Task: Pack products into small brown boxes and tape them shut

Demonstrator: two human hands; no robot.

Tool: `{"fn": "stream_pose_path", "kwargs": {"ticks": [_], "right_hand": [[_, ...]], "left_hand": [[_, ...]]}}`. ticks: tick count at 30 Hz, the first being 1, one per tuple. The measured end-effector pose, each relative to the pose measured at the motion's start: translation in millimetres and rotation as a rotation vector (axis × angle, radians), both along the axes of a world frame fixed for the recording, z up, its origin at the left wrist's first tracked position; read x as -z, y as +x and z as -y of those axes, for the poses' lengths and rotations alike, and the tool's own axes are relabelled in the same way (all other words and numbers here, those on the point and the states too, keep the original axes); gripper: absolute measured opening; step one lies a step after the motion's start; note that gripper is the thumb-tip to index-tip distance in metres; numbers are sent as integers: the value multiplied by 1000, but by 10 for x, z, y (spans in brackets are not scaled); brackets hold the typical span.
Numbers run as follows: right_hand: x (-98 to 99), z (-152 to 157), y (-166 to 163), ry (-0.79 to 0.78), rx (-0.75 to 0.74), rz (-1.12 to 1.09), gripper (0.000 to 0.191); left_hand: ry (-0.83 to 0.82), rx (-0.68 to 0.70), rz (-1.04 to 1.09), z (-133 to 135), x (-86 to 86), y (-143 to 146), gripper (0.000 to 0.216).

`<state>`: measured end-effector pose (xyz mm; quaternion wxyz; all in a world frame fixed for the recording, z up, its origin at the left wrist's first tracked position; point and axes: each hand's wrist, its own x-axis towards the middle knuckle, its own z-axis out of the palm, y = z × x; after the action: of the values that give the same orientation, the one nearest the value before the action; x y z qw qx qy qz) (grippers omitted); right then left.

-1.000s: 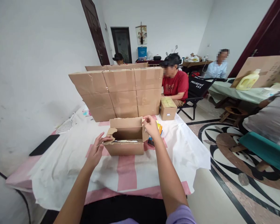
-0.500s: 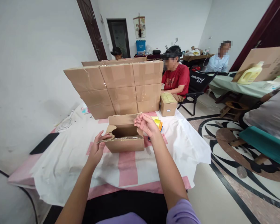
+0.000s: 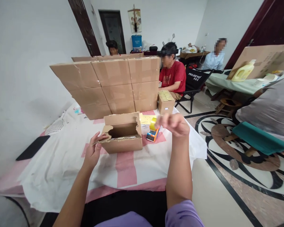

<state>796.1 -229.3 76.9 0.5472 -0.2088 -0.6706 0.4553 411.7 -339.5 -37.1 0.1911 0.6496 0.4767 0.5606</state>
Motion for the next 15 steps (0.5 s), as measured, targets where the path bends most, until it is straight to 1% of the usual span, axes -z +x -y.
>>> {"fn": "stream_pose_path", "kwargs": {"ticks": [2,3,4,5,7,9,10,11,13,14,15], "right_hand": [[84,-90,136,-26,326,176,48],[120,-145,146,-44,459,243,48],[141,-199,124,-58,550,281,47],[144,-244,79,-58,602,295,46],[107,-295,-50,-2,660,301,45],[52,-285,-210,77,648,264,42],[37,-260,-305,100,598,218,40],[36,-224,-416,105,520,156,37],[75,-122,-691,97,309,49,35],[105,-60,-848,122,229,56,39],[135,8,-1008,174,230,152,44]], "left_hand": [[11,-3,13,-21,13,23,52],[10,-7,13,-27,22,30,52],[5,-13,10,-28,29,30,52],[-3,-20,4,-22,32,19,52],[-28,-21,-16,10,-1,-33,51],[-31,3,-51,57,-125,-89,52],[1,-4,-77,77,-233,-93,52],[70,-30,-105,86,-370,-64,53],[304,-111,-169,52,-710,134,55],[460,-118,-188,4,-895,310,54],[572,-47,-237,-63,-1077,529,54]]}}
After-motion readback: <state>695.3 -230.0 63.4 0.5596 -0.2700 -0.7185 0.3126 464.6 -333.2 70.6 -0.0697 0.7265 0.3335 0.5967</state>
